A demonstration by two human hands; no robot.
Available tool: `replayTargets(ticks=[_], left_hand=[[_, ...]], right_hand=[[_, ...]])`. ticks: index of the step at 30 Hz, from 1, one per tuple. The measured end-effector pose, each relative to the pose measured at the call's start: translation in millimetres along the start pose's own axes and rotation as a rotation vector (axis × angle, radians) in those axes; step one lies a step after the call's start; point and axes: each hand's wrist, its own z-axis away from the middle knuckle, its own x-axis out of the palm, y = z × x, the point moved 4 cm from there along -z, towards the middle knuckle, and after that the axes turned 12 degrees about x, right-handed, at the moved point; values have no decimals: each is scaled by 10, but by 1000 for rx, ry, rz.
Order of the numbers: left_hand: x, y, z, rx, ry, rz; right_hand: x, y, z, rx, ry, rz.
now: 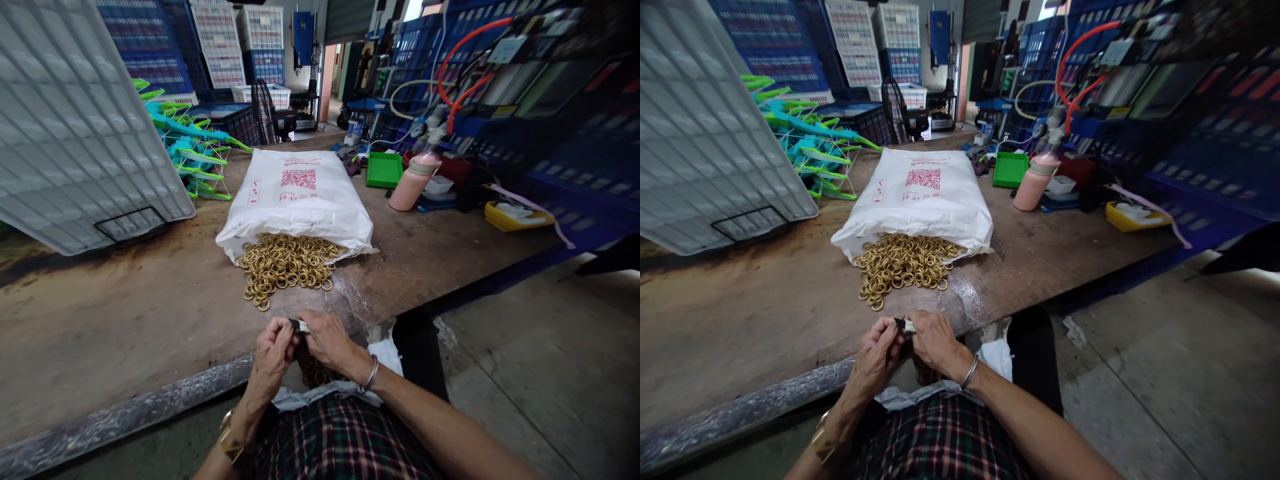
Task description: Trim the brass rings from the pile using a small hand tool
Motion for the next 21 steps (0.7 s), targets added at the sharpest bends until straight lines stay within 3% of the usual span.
replayTargets(ticks=[11,16,21], left_hand=[[22,34,61,38,-18,-52],[174,196,177,22,-111,103],[177,148,108,-98,-48,317]], right_hand=[[-18,11,-41,-13,-130,77],[-69,276,-166,104,10,169],[-248,422,-295,207,230,23]])
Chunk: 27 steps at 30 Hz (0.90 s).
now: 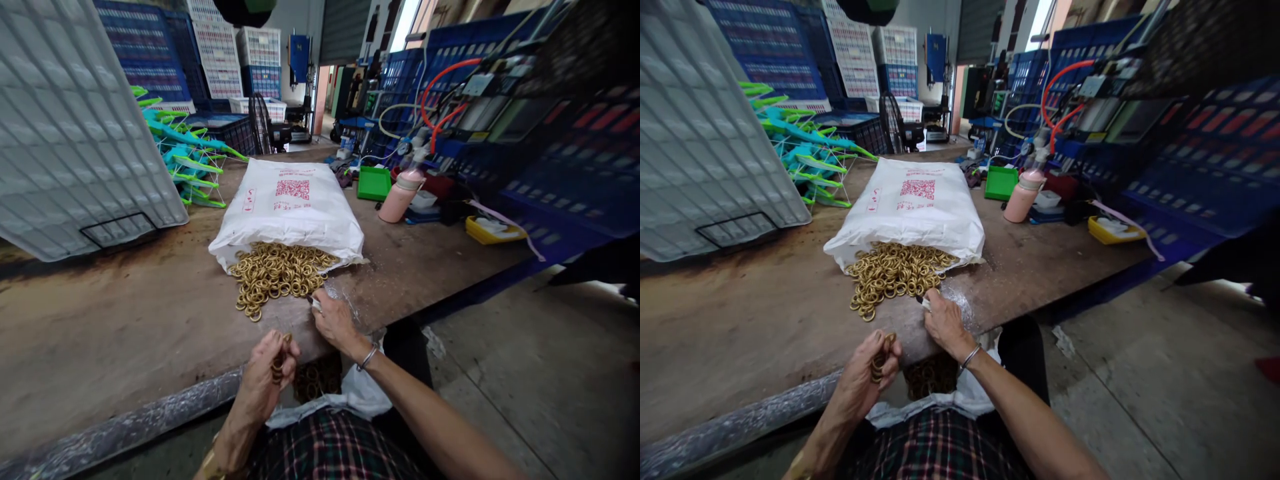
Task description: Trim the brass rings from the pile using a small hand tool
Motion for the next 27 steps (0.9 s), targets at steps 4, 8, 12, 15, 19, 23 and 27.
replayTargets(ticks=[4,8,12,15,19,23,27], left_hand=[[-82,-62,-42,-35,46,66],[-120,-64,-26,-84,75,194],[-171,-80,-29,-158,108,319],[-219,-116,-52,-184,151,362],[-252,-154,-74,-216,202,331],[-202,-125,-97,-203,148,348],[-152,-90,-132,-149,129,308]], right_hand=[[-105,-20,-200,86,108,-21],[-123,-94,-360,109,77,86],[-116,-135,-362,82,82,120],[-105,-135,-300,33,95,84],[-90,-104,-229,-27,138,20],[-45,-72,-207,-71,140,-18],[8,-93,-173,-175,106,-97]])
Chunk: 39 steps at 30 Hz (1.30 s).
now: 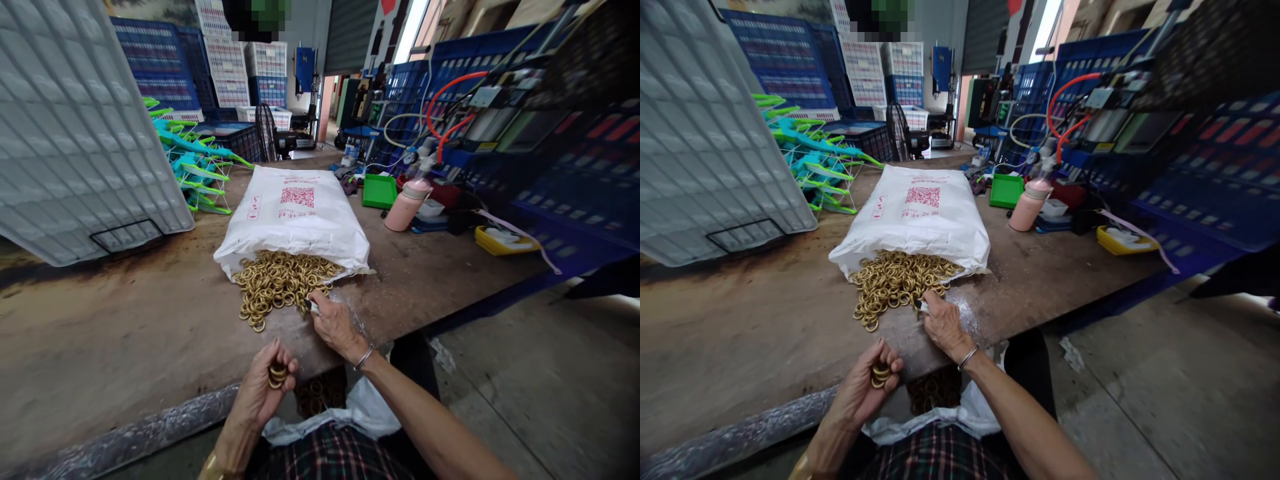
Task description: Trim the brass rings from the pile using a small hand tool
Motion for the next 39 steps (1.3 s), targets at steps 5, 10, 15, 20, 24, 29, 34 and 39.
replayTargets(ticks=[5,10,15,20,24,29,34,39], left_hand=[[4,57,-59,183,62,-255],[-15,148,-120,318,70,-610],[-23,205,-126,357,40,-768],[-51,230,-98,427,94,-778],[-25,241,-81,522,76,-802],[20,220,-66,468,25,-762],[14,178,-50,322,13,-730],[-16,134,-56,268,-20,-639]], right_hand=[[53,-102,105,-139,-65,-109],[109,-265,248,-235,-201,-113],[81,-414,292,-215,-211,-314],[130,-395,237,148,-293,-689],[270,-382,288,378,-532,-898],[345,-383,342,483,-623,-1020],[256,-383,292,374,-448,-899],[180,-435,298,304,-461,-877]])
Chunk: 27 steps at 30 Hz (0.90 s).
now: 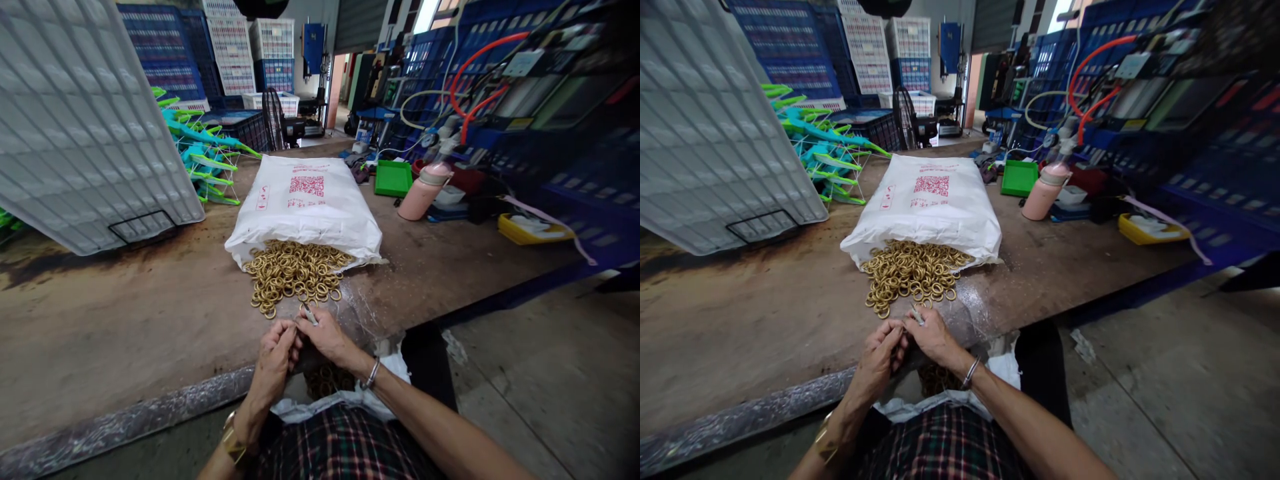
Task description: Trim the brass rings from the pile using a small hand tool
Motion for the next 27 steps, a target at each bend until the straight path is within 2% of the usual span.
replayTargets(ticks=[6,17,21,24,27], left_hand=[[13,-11,29,-26,-7,91],[13,-18,62,-43,-5,238],[-1,-19,57,-32,42,245],[-9,-14,55,-12,63,195],[-20,-32,56,9,66,138]], right_hand=[[-7,-18,40,22,-30,-33],[-14,-52,49,-27,29,72],[-44,-18,86,-125,115,327],[-9,37,139,-223,93,627],[22,86,177,-263,80,812]])
